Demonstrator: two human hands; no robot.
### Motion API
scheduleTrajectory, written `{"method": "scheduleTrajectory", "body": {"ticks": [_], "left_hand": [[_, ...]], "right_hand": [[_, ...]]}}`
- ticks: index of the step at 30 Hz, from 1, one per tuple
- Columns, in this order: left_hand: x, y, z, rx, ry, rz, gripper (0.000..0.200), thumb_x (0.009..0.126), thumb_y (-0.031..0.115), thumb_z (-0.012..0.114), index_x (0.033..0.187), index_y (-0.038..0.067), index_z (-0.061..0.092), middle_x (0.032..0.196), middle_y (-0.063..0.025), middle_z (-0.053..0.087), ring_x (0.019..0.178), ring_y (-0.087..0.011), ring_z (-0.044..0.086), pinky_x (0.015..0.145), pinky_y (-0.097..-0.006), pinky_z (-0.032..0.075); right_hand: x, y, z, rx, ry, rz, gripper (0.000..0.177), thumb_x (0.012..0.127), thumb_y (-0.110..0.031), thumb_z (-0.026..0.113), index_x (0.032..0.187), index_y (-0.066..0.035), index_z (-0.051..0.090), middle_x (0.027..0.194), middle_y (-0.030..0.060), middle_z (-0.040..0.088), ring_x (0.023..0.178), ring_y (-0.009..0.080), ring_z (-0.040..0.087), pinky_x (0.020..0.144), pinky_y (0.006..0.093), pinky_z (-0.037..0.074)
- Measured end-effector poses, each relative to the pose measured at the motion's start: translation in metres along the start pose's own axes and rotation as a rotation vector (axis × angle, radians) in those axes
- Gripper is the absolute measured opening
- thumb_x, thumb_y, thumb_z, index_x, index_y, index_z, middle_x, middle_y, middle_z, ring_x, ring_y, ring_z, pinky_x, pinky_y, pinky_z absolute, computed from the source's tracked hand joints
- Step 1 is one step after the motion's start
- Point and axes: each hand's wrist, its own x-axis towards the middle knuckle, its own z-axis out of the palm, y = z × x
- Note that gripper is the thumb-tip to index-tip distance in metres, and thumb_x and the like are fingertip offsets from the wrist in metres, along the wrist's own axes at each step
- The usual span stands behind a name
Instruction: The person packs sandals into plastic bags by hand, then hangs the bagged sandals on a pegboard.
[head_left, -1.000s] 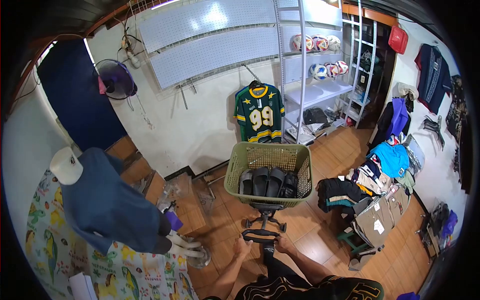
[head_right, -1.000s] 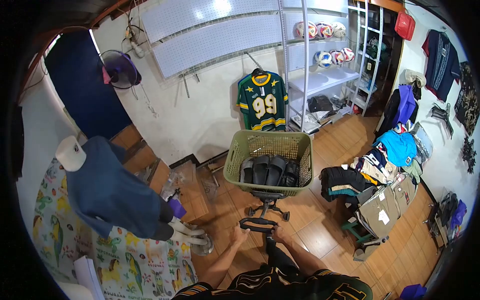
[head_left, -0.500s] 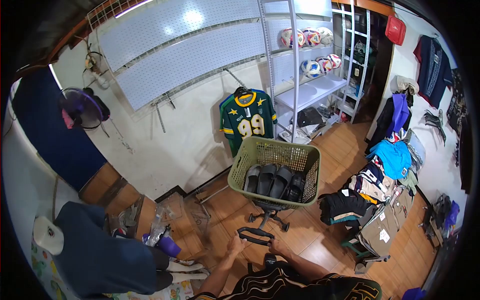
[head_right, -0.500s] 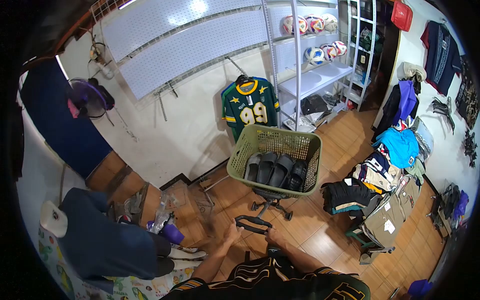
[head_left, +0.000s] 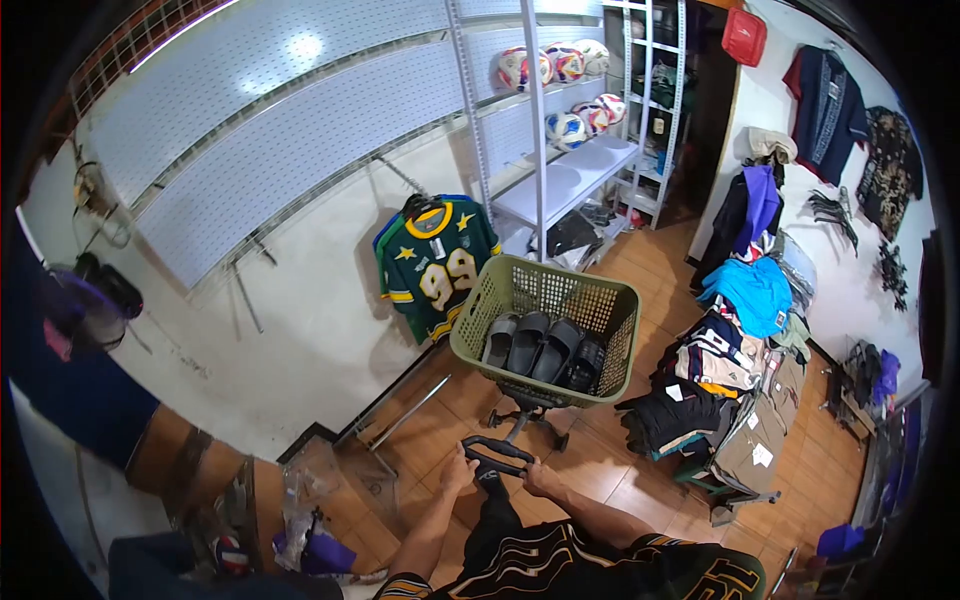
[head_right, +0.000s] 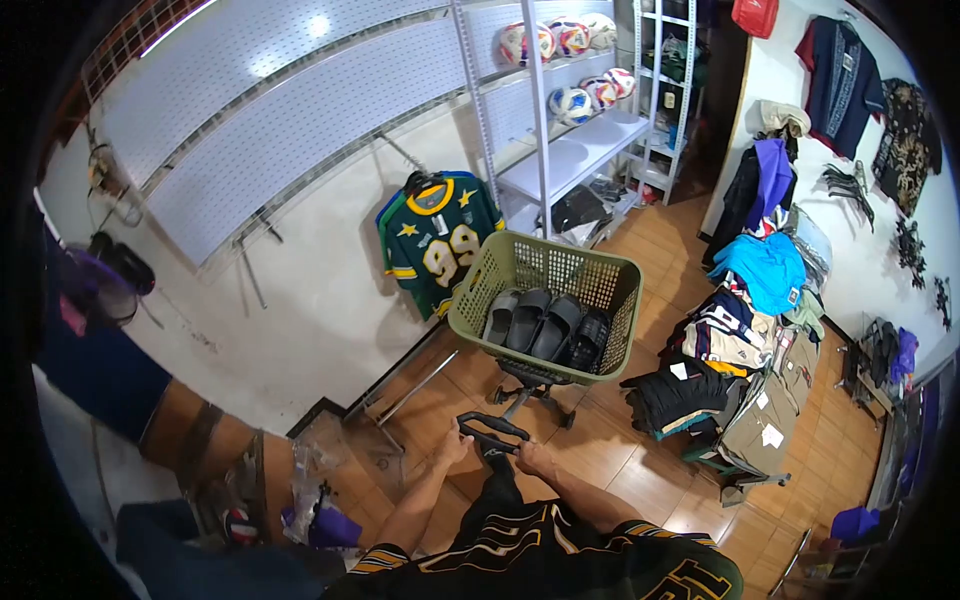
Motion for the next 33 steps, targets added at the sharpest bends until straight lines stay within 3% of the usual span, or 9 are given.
{"method": "scheduleTrajectory", "body": {"ticks": [7, 10, 17, 18, 20, 25, 28, 33], "left_hand": [[0.083, 0.041, -0.045, 0.071, -0.112, 0.104, 0.084, 0.091, 0.040, 0.061, 0.152, 0.000, 0.020, 0.117, -0.0263, 0.063, 0.107, -0.0411, 0.062, 0.090, -0.0472, 0.050], [0.122, 0.049, -0.055, 0.129, -0.171, 0.138, 0.084, 0.091, 0.042, 0.061, 0.151, 0.000, 0.020, 0.116, -0.0275, 0.063, 0.105, -0.0408, 0.062, 0.086, -0.0486, 0.051], [0.180, 0.087, -0.080, 0.186, -0.259, 0.252, 0.092, 0.089, 0.043, 0.064, 0.153, 0.000, 0.013, 0.117, -0.0260, 0.064, 0.105, -0.0418, 0.063, 0.088, -0.0494, 0.050], [0.188, 0.091, -0.082, 0.194, -0.270, 0.255, 0.092, 0.089, 0.043, 0.064, 0.153, 0.000, 0.013, 0.117, -0.0260, 0.064, 0.105, -0.0418, 0.063, 0.088, -0.0494, 0.050], [0.204, 0.096, -0.082, 0.178, -0.284, 0.302, 0.093, 0.089, 0.045, 0.062, 0.152, -0.002, 0.013, 0.115, -0.0289, 0.063, 0.108, -0.0432, 0.061, 0.091, -0.0495, 0.049], [0.232, 0.116, -0.090, 0.232, -0.341, 0.337, 0.093, 0.090, 0.041, 0.063, 0.153, 0.000, 0.008, 0.112, -0.0273, 0.065, 0.105, -0.0414, 0.063, 0.090, -0.0499, 0.049], [0.246, 0.127, -0.091, 0.312, -0.405, 0.309, 0.093, 0.090, 0.041, 0.063, 0.154, 0.004, 0.007, 0.119, -0.0220, 0.064, 0.107, -0.0394, 0.063, 0.089, -0.0484, 0.050], [0.254, 0.135, -0.086, 0.338, -0.424, 0.353, 0.095, 0.090, 0.041, 0.063, 0.154, 0.003, 0.004, 0.118, -0.0232, 0.064, 0.106, -0.0392, 0.063, 0.089, -0.0485, 0.050]], "right_hand": [[0.069, -0.005, -0.028, -0.030, 0.043, 0.187, 0.039, 0.095, -0.029, 0.048, 0.116, 0.002, 0.059, 0.130, 0.0334, 0.047, 0.106, 0.0474, 0.059, 0.094, 0.0532, 0.047], [0.094, -0.011, -0.040, -0.001, 0.022, 0.296, 0.037, 0.096, -0.028, 0.051, 0.119, -0.001, 0.061, 0.136, 0.0278, 0.044, 0.114, 0.0442, 0.057, 0.095, 0.0485, 0.047], [0.132, -0.009, -0.052, 0.157, 0.237, 0.435, 0.037, 0.095, -0.025, 0.050, 0.123, -0.001, 0.057, 0.148, 0.0236, 0.035, 0.115, 0.0436, 0.056, 0.096, 0.0516, 0.046], [0.138, -0.008, -0.051, 0.166, 0.236, 0.445, 0.037, 0.095, -0.025, 0.050, 0.123, -0.001, 0.057, 0.148, 0.0236, 0.035, 0.115, 0.0436, 0.056, 0.096, 0.0516, 0.046], [0.149, 0.002, -0.046, 0.203, 0.446, 0.386, 0.036, 0.092, -0.023, 0.052, 0.117, 0.002, 0.059, 0.137, 0.0307, 0.044, 0.109, 0.0479, 0.057, 0.095, 0.0519, 0.045], [0.163, -0.005, -0.067, 0.224, 0.493, 0.486, 0.035, 0.093, -0.023, 0.051, 0.121, -0.005, 0.058, 0.138, 0.0230, 0.046, 0.113, 0.0439, 0.057, 0.095, 0.0517, 0.046], [0.164, -0.006, -0.087, 0.265, 0.478, 0.490, 0.040, 0.093, -0.023, 0.052, 0.124, 0.000, 0.056, 0.135, 0.0305, 0.047, 0.115, 0.0472, 0.054, 0.100, 0.0495, 0.043], [0.175, 0.015, -0.088, 0.284, 0.545, 0.487, 0.037, 0.091, -0.021, 0.051, 0.120, 0.000, 0.060, 0.138, 0.0299, 0.045, 0.115, 0.0478, 0.054, 0.101, 0.0485, 0.043]]}}
